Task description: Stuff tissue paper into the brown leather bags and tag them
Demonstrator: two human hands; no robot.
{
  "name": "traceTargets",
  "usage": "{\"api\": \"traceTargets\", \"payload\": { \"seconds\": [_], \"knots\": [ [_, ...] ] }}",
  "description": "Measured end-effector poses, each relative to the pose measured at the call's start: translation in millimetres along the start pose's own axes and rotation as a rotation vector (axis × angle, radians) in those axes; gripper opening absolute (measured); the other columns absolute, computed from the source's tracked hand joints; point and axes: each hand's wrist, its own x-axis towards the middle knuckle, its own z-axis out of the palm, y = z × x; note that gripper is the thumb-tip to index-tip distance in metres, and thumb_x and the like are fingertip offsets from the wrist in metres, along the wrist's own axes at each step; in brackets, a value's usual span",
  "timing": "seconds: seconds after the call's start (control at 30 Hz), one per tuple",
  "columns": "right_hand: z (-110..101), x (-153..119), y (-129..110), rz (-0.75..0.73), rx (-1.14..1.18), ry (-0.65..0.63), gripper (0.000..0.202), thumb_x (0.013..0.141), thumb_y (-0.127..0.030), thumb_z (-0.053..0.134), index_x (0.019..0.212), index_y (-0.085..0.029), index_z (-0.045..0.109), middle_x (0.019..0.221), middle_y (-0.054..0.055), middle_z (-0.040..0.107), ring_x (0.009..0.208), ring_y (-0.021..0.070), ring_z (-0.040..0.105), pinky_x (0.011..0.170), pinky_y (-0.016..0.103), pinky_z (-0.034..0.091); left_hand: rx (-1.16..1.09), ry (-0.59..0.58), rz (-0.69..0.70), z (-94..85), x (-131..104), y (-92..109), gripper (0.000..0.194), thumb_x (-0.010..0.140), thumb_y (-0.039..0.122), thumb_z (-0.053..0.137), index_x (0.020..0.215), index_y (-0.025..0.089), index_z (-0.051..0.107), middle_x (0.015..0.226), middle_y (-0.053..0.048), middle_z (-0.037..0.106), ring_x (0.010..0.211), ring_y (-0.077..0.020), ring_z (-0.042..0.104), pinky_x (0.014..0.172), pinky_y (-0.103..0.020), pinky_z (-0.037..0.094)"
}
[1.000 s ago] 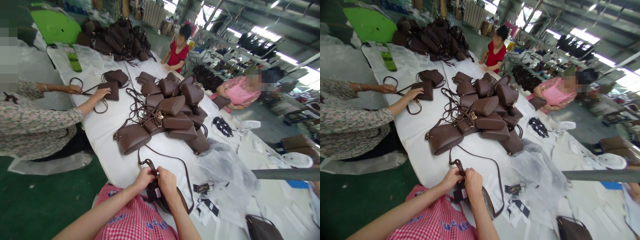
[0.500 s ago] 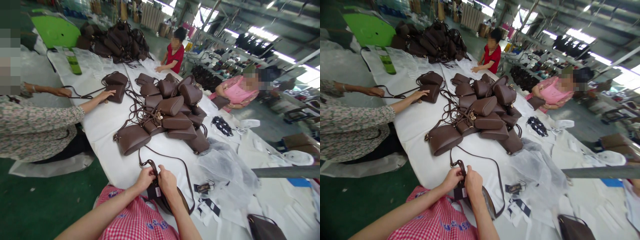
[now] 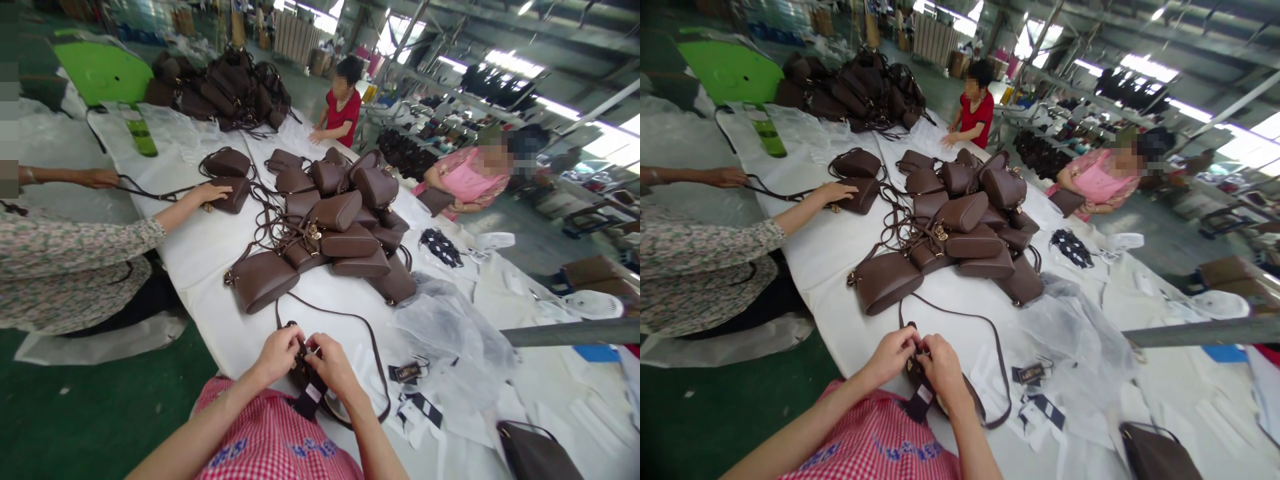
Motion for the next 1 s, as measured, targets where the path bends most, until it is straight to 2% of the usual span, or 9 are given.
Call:
{"api": "traceTargets", "payload": {
  "seconds": [0.1,0.17,0.37,0.6,0.8,0.93,1.0],
  "knots": [
    [5,4,-5,-0.021,-0.086,-0.013,0.016,0.081,-0.012,0.054,0.09,-0.02,0.064,0.09,0.003,0.064,0.086,0.0161,0.059,0.076,0.023,0.04,-0.011,-0.021,0.053,-0.8,-2,11,0.018,0.069,0.009,0.048,0.073,0.021,0.061,0.066,0.003,0.059,0.067,-0.0142,0.053,0.067,-0.024,0.038],
    [6,6,-6,-0.016,-0.114,-0.031,0.016,0.084,-0.015,0.052,0.09,-0.021,0.066,0.09,0.003,0.064,0.086,0.0162,0.059,0.075,0.023,0.039,-0.037,-0.027,0.06,1.3,-2,12,0.017,0.068,0.01,0.048,0.074,0.021,0.06,0.067,0.003,0.06,0.068,-0.0145,0.055,0.067,-0.024,0.04],
    [9,9,-6,0.009,-0.154,-0.007,0.018,0.085,-0.017,0.049,0.089,-0.02,0.066,0.089,0.004,0.064,0.083,0.0162,0.058,0.071,0.024,0.036,-0.181,0.023,0.001,9.2,7,-5,0.014,0.065,0.015,0.049,0.077,0.019,0.055,0.061,0.004,0.053,0.059,-0.0129,0.051,0.059,-0.024,0.04],
    [9,15,-2,0.078,-0.111,0.003,0.017,0.082,-0.017,0.05,0.082,-0.02,0.067,0.086,0.004,0.067,0.081,0.0158,0.059,0.071,0.023,0.037,-0.275,0.045,-0.026,12.5,7,-17,0.019,0.064,0.019,0.052,0.083,0.018,0.054,0.07,0.002,0.058,0.066,-0.0131,0.056,0.066,-0.025,0.045],
    [8,19,-1,0.114,-0.079,-0.025,0.019,0.083,-0.019,0.05,0.084,-0.02,0.069,0.089,0.005,0.071,0.085,0.017,0.062,0.074,0.024,0.04,-0.125,0.113,-0.001,15.2,7,-15,0.007,0.063,0.017,0.055,0.069,0.019,0.058,0.068,0.0,0.056,0.064,-0.0149,0.053,0.063,-0.026,0.043],
    [-1,15,-18,0.171,-0.109,0.006,0.022,0.083,-0.018,0.051,0.086,-0.018,0.073,0.093,0.009,0.073,0.089,0.0197,0.065,0.077,0.026,0.044,-0.005,0.081,0.117,10.1,1,-8,0.011,0.069,0.021,0.054,0.062,0.021,0.063,0.068,-0.002,0.058,0.071,-0.0189,0.055,0.071,-0.029,0.044],
    [-4,12,-27,0.22,-0.137,0.046,0.021,0.079,-0.02,0.054,0.087,-0.02,0.074,0.093,0.009,0.074,0.089,0.0209,0.067,0.075,0.026,0.047,0.172,0.072,0.202,5.9,0,-13,0.017,0.075,0.027,0.052,0.066,0.023,0.066,0.071,-0.003,0.062,0.07,-0.0202,0.059,0.069,-0.029,0.047]
  ]
}}
